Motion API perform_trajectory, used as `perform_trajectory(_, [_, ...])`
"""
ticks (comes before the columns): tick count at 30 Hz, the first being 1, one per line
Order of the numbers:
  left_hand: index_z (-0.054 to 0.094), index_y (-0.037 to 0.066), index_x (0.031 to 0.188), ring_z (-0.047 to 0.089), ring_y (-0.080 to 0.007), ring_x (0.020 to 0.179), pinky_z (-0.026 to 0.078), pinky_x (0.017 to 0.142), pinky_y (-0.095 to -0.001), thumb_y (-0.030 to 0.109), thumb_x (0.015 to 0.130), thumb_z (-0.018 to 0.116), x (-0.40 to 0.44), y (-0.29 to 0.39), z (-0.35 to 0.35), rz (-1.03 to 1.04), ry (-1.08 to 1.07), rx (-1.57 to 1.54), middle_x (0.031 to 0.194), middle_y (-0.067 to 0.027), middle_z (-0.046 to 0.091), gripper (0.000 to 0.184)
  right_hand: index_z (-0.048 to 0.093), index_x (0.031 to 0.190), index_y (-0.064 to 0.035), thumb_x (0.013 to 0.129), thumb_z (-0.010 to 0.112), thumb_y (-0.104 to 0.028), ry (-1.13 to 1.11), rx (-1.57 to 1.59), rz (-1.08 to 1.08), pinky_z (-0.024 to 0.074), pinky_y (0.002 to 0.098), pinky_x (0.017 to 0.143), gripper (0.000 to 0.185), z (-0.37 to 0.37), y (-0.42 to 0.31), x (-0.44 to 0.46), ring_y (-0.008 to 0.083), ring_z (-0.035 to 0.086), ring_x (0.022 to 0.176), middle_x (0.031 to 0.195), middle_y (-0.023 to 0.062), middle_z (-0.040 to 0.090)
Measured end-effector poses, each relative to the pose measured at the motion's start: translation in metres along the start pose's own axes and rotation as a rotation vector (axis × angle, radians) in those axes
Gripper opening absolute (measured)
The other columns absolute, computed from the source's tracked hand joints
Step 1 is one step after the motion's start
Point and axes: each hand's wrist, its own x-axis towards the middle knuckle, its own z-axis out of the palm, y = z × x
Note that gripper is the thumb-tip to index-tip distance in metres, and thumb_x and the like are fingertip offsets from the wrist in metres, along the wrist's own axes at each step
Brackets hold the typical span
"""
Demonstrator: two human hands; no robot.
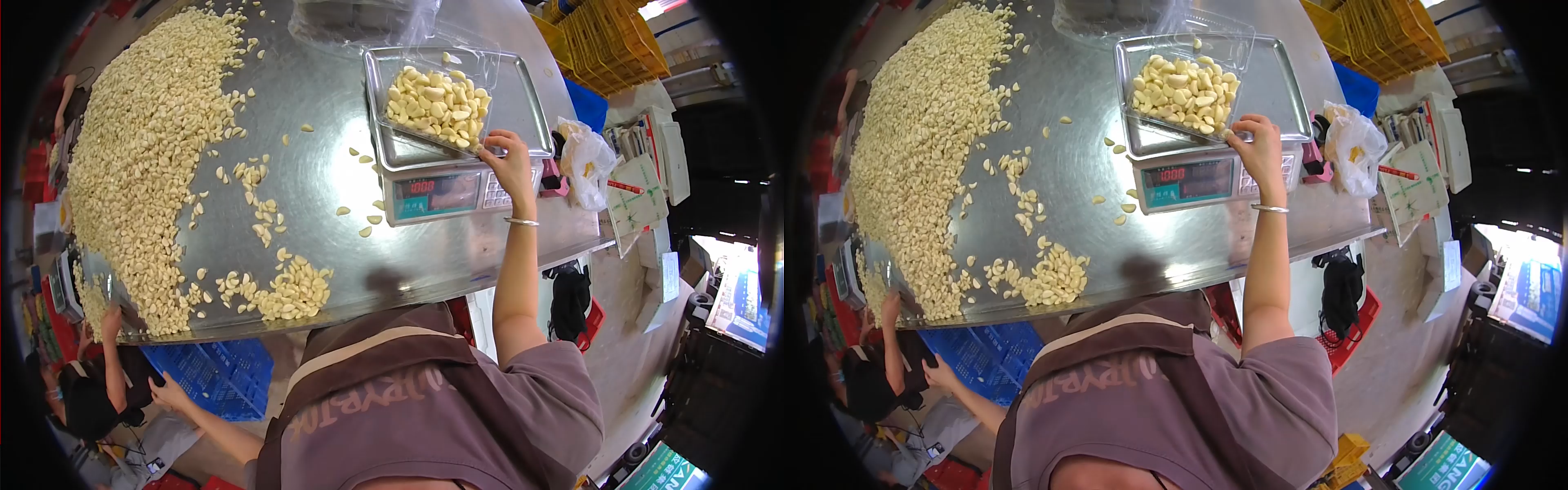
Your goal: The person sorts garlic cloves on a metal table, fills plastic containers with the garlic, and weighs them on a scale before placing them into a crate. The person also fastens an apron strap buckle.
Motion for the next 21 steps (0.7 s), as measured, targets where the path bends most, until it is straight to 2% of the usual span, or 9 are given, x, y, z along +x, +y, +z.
perform_trajectory(2, [0.058, 0.009, 0.121, 0.038, -0.0383, 0.121, 0.035, 0.098, -0.0447, 0.031, 0.083, 0.068, 0.0, 0.028, 0.012, 0.148, 0.001, -0.122, 0.127, -0.0263, 0.043, 0.046, 0.07, 0.087, -0.0031, 0.07, 0.073, -0.014, -0.018, -0.054, -0.006, 0.0424, 0.0382, 0.09, 0.02, 0.001, 0.001, 0.002, 0.0295, 0.053, 0.103, 0.108, 0.0109, 0.062])
perform_trajectory(7, [0.06, 0.007, 0.118, 0.039, -0.0293, 0.124, 0.038, 0.098, -0.0394, 0.017, 0.087, 0.064, -0.016, 0.195, -0.011, 0.43, 0.065, -0.554, 0.134, -0.0179, 0.037, 0.033, 0.067, 0.082, -0.0037, 0.071, 0.073, -0.015, 0.032, -0.092, -0.036, 0.0414, 0.0392, 0.088, 0.017, -0.004, 0.004, 0.002, 0.03, 0.052, 0.1, 0.101, 0.01, 0.062])
perform_trajectory(11, [0.062, 0.006, 0.113, 0.043, -0.0245, 0.12, 0.039, 0.097, -0.0367, 0.011, 0.086, 0.064, -0.045, 0.359, -0.039, 0.648, -0.049, -0.896, 0.129, -0.0132, 0.044, 0.028, 0.066, 0.083, -0.0019, 0.075, 0.071, -0.018, 0.337, -0.05, -0.074, 0.0421, 0.0378, 0.083, 0.018, -0.017, -0.023, 0.021, 0.0297, 0.055, 0.094, 0.096, 0.0112, 0.063])
perform_trajectory(14, [0.064, 0.007, 0.108, 0.051, -0.0226, 0.112, 0.041, 0.093, -0.0337, 0.011, 0.085, 0.064, -0.101, 0.501, -0.076, 0.883, -0.325, -1.206, 0.119, -0.0095, 0.054, 0.024, 0.065, 0.099, -0.0008, 0.082, 0.065, -0.014, 0.268, 0.132, -0.168, 0.042, 0.0365, 0.092, 0.022, -0.002, -0.053, 0.038, 0.0303, 0.054, 0.106, 0.109, 0.015, 0.06])
perform_trajectory(15, [0.063, 0.006, 0.109, 0.052, -0.0183, 0.109, 0.042, 0.09, -0.0306, 0.011, 0.086, 0.062, -0.116, 0.544, -0.072, 1.003, -0.428, -1.33, 0.117, -0.0076, 0.056, 0.024, 0.064, 0.103, -0.0008, 0.083, 0.064, -0.013, 0.257, 0.199, -0.185, 0.0415, 0.0364, 0.094, 0.023, -0.001, -0.057, 0.044, 0.0306, 0.054, 0.109, 0.112, 0.0159, 0.059])
perform_trajectory(16, [0.063, 0.006, 0.11, 0.055, -0.0166, 0.103, 0.043, 0.087, -0.0288, 0.014, 0.087, 0.061, -0.132, 0.587, -0.075, 1.112, -0.443, -1.286, 0.11, -0.0061, 0.06, 0.025, 0.062, 0.112, -0.001, 0.086, 0.061, -0.013, 0.245, 0.189, -0.155, 0.0388, 0.0358, 0.099, 0.028, 0.0, -0.053, 0.045, 0.0305, 0.051, 0.115, 0.12, 0.0173, 0.055])
perform_trajectory(18, [0.059, 0.004, 0.119, 0.058, -0.016, 0.098, 0.046, 0.083, -0.0281, 0.02, 0.088, 0.062, -0.167, 0.665, -0.065, 1.118, -0.813, -1.262, 0.111, -0.0098, 0.061, 0.035, 0.061, 0.112, -0.001, 0.087, 0.06, -0.014, 0.282, 0.245, -0.099, 0.04, 0.0354, 0.098, 0.029, 0.001, -0.052, 0.037, 0.0298, 0.051, 0.115, 0.12, 0.0173, 0.055])
perform_trajectory(19, [0.054, 0.004, 0.124, 0.057, -0.0166, 0.101, 0.045, 0.086, -0.0288, 0.024, 0.089, 0.062, -0.185, 0.701, -0.053, 1.086, -1.001, -1.266, 0.112, -0.0118, 0.061, 0.041, 0.061, 0.113, -0.001, 0.087, 0.06, -0.014, 0.299, 0.272, -0.067, 0.0406, 0.0352, 0.097, 0.029, 0.002, -0.049, 0.03, 0.0295, 0.052, 0.114, 0.12, 0.0174, 0.055])
perform_trajectory(21, [0.045, 0.004, 0.133, 0.055, -0.018, 0.105, 0.043, 0.09, -0.0301, 0.03, 0.091, 0.06, -0.211, 0.743, -0.051, 0.925, -1.301, -1.27, 0.116, -0.0147, 0.06, 0.052, 0.059, 0.115, -0.0001, 0.092, 0.055, -0.017, 0.267, 0.437, 0.05, 0.0425, 0.0337, 0.095, 0.029, 0.003, -0.037, 0.015, 0.0255, 0.052, 0.113, 0.121, 0.0148, 0.055])
